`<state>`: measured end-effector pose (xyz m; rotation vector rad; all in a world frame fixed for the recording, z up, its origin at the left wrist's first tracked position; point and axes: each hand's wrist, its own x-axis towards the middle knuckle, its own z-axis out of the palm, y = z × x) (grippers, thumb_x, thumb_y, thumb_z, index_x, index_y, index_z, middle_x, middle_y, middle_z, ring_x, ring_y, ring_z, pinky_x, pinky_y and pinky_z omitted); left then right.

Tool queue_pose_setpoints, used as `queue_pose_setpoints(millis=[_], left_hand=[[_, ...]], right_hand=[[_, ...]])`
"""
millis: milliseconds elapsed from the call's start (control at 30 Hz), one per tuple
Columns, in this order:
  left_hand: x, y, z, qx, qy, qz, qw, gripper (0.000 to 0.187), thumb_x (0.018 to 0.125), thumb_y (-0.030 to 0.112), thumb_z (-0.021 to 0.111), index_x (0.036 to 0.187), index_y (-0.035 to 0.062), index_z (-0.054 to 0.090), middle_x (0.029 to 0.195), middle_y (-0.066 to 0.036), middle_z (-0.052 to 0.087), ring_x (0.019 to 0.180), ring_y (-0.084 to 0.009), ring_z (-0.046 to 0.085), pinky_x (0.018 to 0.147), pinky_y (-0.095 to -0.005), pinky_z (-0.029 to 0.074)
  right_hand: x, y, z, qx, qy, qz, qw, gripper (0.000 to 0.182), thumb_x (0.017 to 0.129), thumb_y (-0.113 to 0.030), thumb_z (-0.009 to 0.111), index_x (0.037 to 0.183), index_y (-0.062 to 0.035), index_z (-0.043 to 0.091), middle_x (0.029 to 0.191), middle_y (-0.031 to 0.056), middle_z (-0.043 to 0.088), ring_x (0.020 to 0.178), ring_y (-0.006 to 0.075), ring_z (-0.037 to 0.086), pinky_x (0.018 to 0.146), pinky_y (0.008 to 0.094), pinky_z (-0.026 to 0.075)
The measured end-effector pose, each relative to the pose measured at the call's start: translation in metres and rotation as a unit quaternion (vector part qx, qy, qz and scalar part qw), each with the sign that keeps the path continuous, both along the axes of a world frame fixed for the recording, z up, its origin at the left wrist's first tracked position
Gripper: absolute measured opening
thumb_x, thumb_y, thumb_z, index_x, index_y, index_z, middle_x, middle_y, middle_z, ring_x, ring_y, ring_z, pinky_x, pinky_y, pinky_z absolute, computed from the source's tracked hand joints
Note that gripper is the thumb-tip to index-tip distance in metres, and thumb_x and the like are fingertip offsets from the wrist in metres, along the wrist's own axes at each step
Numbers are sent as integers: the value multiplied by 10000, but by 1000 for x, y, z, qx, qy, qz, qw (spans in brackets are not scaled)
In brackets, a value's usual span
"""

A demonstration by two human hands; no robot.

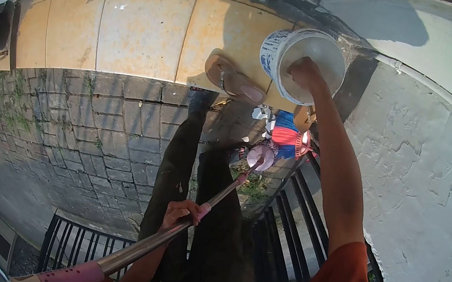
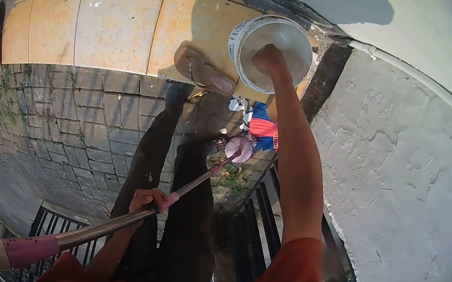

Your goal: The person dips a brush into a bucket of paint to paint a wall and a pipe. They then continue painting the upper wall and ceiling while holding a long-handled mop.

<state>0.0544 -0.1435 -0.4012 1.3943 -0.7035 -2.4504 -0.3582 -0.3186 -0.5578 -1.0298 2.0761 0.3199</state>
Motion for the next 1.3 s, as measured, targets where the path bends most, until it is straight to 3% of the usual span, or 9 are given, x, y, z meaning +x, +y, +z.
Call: queue_pose_setpoints(millis=[67, 200, 267, 467, 600, 667, 767, 1000, 1300], left_hand=[[2, 0, -1, 17, 11, 1, 1000, 430, 775, 314, 453, 653, -46, 654, 613, -135, 605, 786, -236, 576, 840, -333, 411], [1, -6, -2, 18, 21, -4, 1000, 390, 749, 270, 462, 674, -57, 660, 629, -144, 612, 850, -241, 576, 850, -324, 402], [0, -9, -1, 16, 13, -12, 1000, 392, 747, 276, 464, 673, -55, 660, 629, -142, 614, 841, -236, 575, 851, -324, 401], [-8, -13, 1, 12, 10, -4, 1000, 402, 739, 293, 470, 669, -55, 657, 622, -135, 614, 804, -228, 575, 832, -311, 408], [-11, -14, 4, 25, -3, -1, 1000, 399, 730, 296, 478, 662, -56, 655, 615, -136, 610, 776, -227, 578, 809, -298, 420], [-10, -12, 1, 17, -2, 4, 1000, 400, 726, 300, 482, 665, -56, 655, 608, -134, 607, 757, -225, 578, 807, -299, 421], [-8, -10, 0, 0, 1, 5, 1000, 408, 726, 308, 484, 678, -60, 654, 628, -140, 609, 706, -217, 583, 777, -298, 432], [-4, -8, 4, 8, -11, -10, 1000, 436, 745, 325, 473, 679, -72, 640, 779, -184, 622, 584, -187, 592, 620, -283, 463], [0, -4, 1, -20, -6, -12, 1000, 442, 757, 335, 459, 662, -54, 646, 690, -158, 618, 679, -212, 588, 701, -302, 448]], right_hand=[[-3, -8, -2, -24, -153, -236, 959, 258, 763, -127, 526, 904, 62, 631, 897, 252, 646, 840, 364, 641, 760, 425, 510], [-11, -5, 9, -183, -61, -257, 947, 250, 755, -123, 542, 896, 67, 625, 843, 248, 650, 795, 373, 644, 732, 431, 513], [-24, 10, -12, -205, 138, -77, 966, 219, 739, -117, 555, 855, 57, 621, 807, 252, 643, 766, 388, 641, 716, 431, 517], [-5, 26, 27, -156, 123, 47, 979, 157, 733, -97, 558, 804, 34, 607, 780, 262, 628, 771, 403, 630, 705, 449, 515], [9, 44, 54, -195, 87, 11, 977, 167, 775, -88, 552, 873, 27, 623, 821, 255, 632, 767, 396, 629, 678, 462, 511], [18, 49, 74, -307, 68, 29, 949, 200, 817, -100, 556, 971, 5, 629, 833, 207, 626, 724, 390, 623, 643, 457, 503], [37, 57, 103, -290, 107, -1, 951, 248, 840, -111, 560, 1062, -10, 603, 867, 168, 593, 705, 378, 612, 628, 442, 493], [39, 81, 98, -336, 134, -33, 932, 264, 842, -108, 563, 1083, 1, 561, 931, 172, 549, 784, 367, 601, 642, 438, 489], [29, 46, 87, -390, 149, -96, 904, 249, 820, -82, 579, 1050, 13, 577, 974, 186, 562, 848, 366, 596, 726, 444, 477]])
